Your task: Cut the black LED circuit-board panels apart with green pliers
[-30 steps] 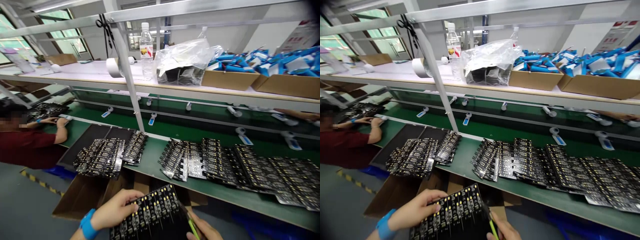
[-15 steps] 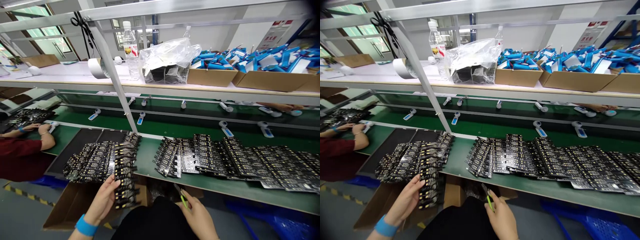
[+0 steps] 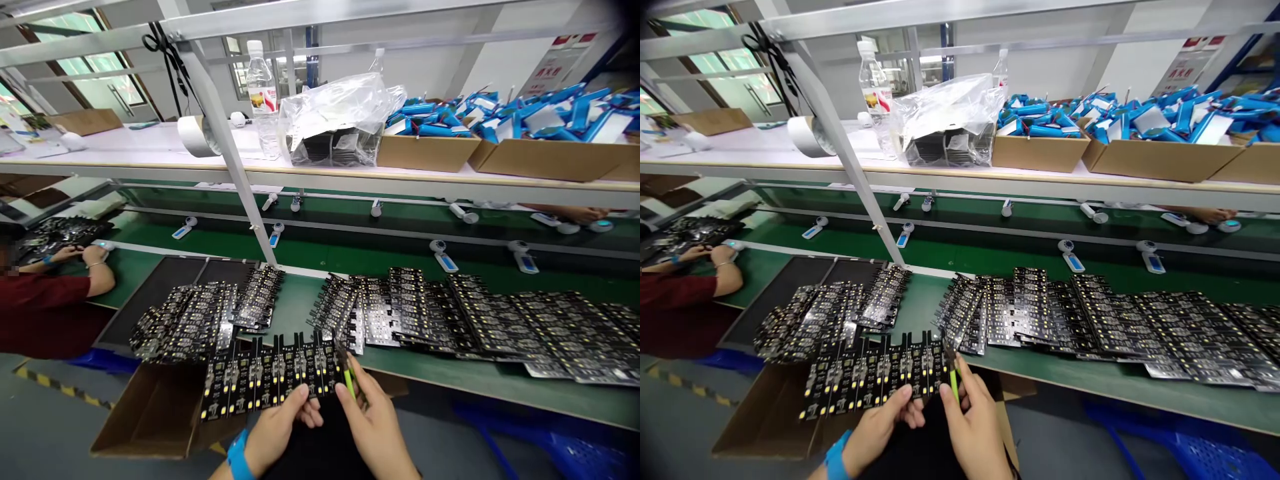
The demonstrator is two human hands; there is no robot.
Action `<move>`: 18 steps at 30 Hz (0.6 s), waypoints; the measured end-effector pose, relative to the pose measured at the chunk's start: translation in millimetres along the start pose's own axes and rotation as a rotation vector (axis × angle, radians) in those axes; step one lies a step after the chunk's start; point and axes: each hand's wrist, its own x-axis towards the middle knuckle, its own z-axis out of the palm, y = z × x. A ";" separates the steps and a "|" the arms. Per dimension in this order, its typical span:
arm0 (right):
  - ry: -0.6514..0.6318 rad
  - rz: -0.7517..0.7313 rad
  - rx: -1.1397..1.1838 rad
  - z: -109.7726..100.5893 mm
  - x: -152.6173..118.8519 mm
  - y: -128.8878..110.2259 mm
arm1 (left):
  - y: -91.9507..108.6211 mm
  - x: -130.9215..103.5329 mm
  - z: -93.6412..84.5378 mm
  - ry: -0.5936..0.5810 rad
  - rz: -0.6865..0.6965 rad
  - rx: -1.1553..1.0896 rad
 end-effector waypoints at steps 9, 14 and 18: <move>-0.110 0.059 -0.126 -11.0 -6.7 1.4 | -7.1 4.2 -3.5 -0.054 0.018 0.002; -0.002 0.008 -0.388 -11.2 -12.8 9.4 | -12.1 4.5 -0.8 0.015 0.003 0.001; -0.109 -0.037 -0.258 -11.1 -16.9 13.9 | -12.0 4.5 2.3 0.042 0.013 -0.065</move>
